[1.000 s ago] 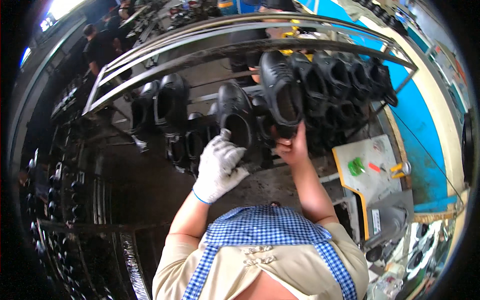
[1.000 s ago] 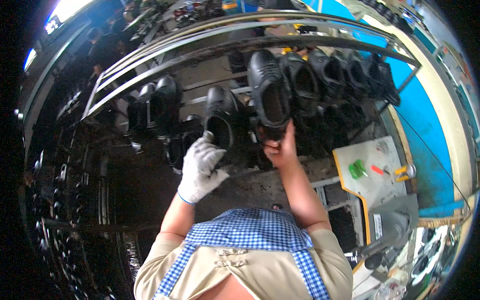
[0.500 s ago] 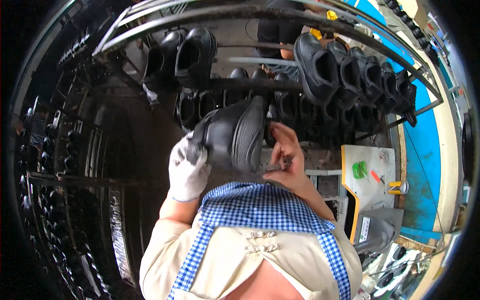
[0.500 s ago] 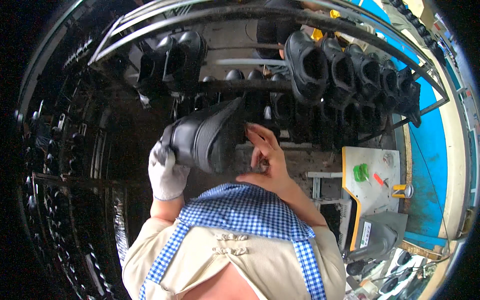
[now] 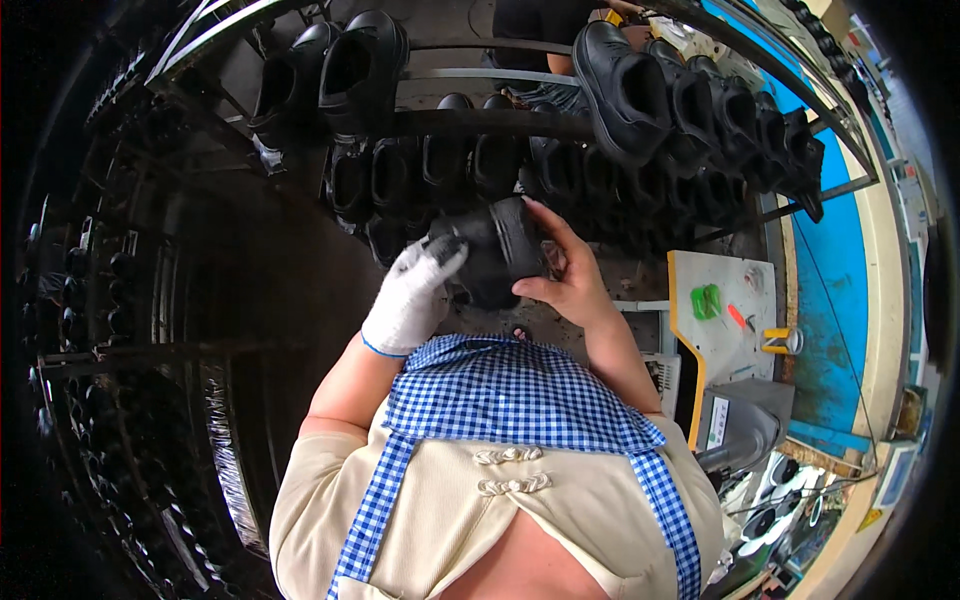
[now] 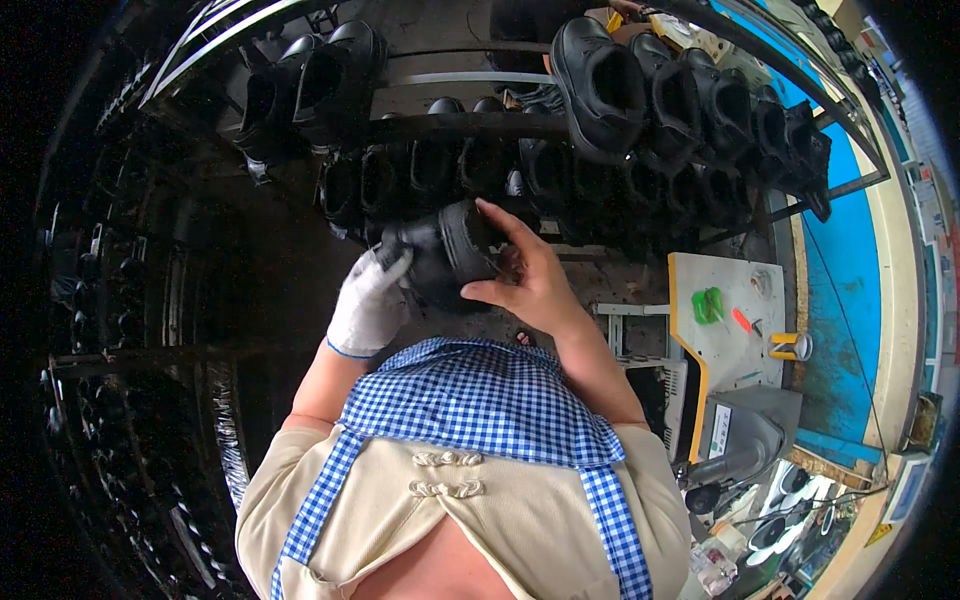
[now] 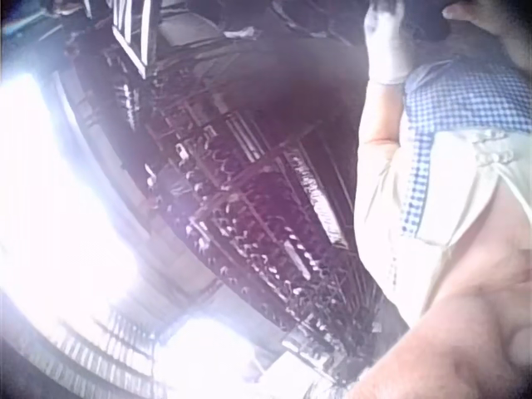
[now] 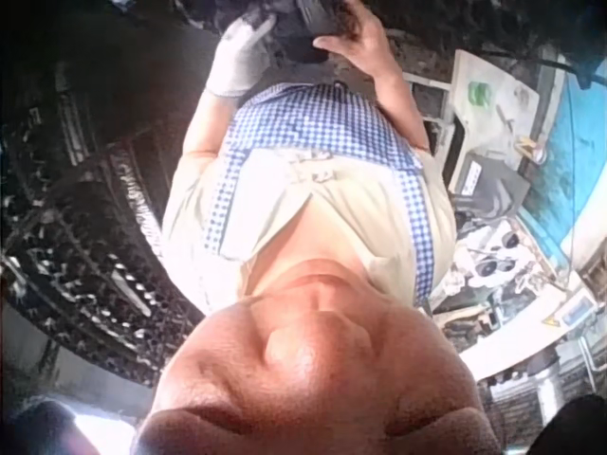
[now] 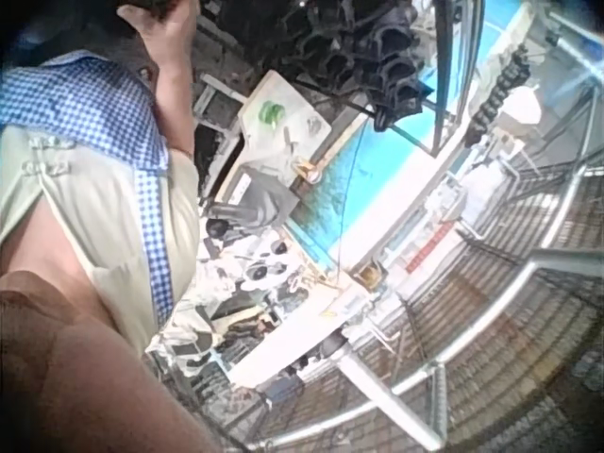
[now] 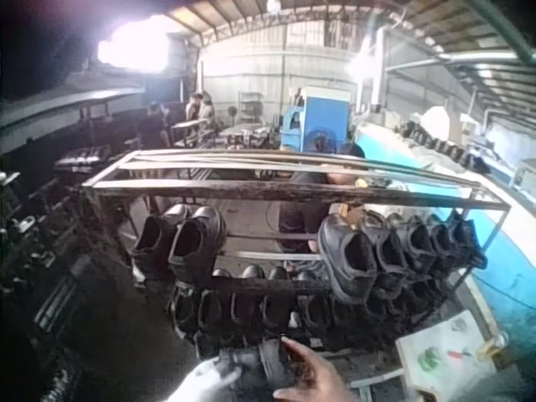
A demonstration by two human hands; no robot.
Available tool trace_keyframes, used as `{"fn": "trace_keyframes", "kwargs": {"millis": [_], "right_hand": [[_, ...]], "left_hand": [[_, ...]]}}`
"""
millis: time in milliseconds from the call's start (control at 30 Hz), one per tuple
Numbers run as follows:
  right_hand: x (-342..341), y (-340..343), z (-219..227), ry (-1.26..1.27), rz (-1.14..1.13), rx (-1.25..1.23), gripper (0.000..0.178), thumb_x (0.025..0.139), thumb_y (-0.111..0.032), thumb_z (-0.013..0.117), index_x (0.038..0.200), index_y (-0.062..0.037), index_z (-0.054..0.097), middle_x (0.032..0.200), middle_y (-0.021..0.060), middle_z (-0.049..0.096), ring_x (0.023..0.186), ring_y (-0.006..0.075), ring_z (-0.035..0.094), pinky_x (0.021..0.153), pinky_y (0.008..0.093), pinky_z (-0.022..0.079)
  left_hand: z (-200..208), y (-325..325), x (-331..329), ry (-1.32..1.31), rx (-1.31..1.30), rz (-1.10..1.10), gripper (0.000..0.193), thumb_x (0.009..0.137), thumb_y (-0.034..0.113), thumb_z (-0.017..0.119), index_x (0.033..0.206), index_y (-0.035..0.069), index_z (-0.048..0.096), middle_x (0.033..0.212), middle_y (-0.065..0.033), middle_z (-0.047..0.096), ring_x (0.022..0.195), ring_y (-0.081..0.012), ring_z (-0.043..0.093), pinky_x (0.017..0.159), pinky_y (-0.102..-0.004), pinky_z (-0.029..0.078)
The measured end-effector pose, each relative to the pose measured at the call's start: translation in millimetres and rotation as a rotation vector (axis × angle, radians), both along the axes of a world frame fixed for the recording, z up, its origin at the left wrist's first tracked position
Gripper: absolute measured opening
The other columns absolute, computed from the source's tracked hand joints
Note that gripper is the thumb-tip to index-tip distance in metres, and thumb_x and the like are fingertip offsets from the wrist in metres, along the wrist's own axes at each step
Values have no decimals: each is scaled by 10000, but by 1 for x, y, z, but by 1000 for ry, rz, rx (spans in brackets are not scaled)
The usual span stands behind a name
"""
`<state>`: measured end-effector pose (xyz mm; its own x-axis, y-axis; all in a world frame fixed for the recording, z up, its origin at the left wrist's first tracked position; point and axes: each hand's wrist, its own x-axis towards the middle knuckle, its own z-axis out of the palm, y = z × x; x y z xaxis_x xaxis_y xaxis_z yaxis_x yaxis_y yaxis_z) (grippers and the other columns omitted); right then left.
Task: The person picks up black shoes from a metal rack, wipes the exterior with a white cloth, and uses a small knife to scrape the soles and edges. The person handles the shoes one at a time, rotating them to clean different sides before placing them back on the rack.
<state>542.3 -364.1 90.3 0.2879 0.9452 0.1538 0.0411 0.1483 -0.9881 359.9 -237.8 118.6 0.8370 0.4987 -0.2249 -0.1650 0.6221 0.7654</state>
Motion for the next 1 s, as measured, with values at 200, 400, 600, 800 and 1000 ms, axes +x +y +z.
{"fn": "trace_keyframes", "kwargs": {"millis": [200,400,600,800,1000], "right_hand": [[10,-25,-54,448,0,-134,775,868,-386,724,1458,-35,366,1335,120,534,1209,228,556,881,349,538],[0,-45,-118,905,-173,-538,669,888,-528,613,1324,-30,514,1219,175,605,1045,284,635,843,364,547],[21,-78,-146,1033,-15,-94,799,848,-575,618,1418,-49,424,1372,247,489,1180,369,572,954,569,494],[19,-68,-119,707,-27,83,647,940,-510,502,1405,-63,449,1258,200,592,1011,295,629,833,366,522],[12,-61,-126,971,51,59,663,944,-531,486,1412,-64,438,1222,256,589,848,292,640,662,338,512]], "left_hand": [[-5,-8,11,185,1696,-371,234,756,213,720,859,22,634,878,-157,623,819,-359,624,719,-422,519],[-11,-17,25,250,1595,-695,269,797,234,702,969,32,655,975,-159,657,925,-343,659,797,-429,533],[7,16,12,-339,1157,-269,397,878,201,672,1219,9,606,1132,-180,663,1068,-329,637,924,-399,499],[-12,19,15,-41,720,186,854,820,154,771,1493,12,266,1428,-168,439,1300,-261,468,1070,-396,412],[-1,9,28,-167,506,48,758,805,117,778,1434,10,369,1363,-120,494,1257,-213,493,1059,-371,424]]}}
